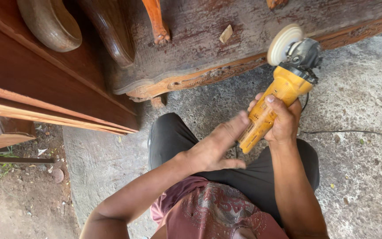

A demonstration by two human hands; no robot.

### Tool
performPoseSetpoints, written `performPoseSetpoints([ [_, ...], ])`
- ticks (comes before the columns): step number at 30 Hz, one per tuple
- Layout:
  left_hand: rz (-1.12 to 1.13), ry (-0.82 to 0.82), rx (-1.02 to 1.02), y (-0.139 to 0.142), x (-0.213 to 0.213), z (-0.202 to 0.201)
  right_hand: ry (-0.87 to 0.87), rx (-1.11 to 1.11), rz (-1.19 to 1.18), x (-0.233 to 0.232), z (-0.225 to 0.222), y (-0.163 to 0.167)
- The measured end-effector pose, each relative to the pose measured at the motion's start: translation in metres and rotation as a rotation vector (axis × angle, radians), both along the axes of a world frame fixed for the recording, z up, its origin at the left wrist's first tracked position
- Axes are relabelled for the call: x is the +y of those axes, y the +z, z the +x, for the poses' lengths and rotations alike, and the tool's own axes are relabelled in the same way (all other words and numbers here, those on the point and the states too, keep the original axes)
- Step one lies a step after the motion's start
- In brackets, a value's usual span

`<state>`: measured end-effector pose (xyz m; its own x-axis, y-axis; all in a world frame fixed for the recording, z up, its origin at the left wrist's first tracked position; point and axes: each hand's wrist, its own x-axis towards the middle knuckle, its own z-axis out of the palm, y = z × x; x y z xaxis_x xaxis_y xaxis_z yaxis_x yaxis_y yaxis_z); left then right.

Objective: The person uses an angle grinder to sand small wooden blocks, holding each piece against the spinning disc. They then fit the sanded blocks onto a long wooden rail of a furniture frame, pressing them into place and checking the fit by hand.

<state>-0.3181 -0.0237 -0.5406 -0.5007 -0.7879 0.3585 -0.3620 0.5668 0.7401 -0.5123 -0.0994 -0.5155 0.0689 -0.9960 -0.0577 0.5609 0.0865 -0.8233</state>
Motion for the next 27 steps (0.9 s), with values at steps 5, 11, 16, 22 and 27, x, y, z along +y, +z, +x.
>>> performPoseSetpoints([
  [5,0.909,-0.046,0.524,0.017,-0.067,0.004,0.176,0.007,-0.127,-0.02,0.03,-0.006],
  [11,0.81,0.211,0.554,0.032,-0.106,0.024,0.203,0.249,-0.205,-0.107,0.054,-0.01],
  [16,0.468,0.732,0.133,0.067,-0.157,0.025,-0.319,1.342,-0.694,-0.143,0.081,0.006],
  [22,0.423,1.021,-0.278,0.101,-0.23,0.023,-0.278,1.295,-0.851,-0.13,0.079,0.026],
  [27,0.403,1.161,-0.401,0.106,-0.25,0.008,-0.143,0.685,-0.549,-0.106,0.028,0.009],
])
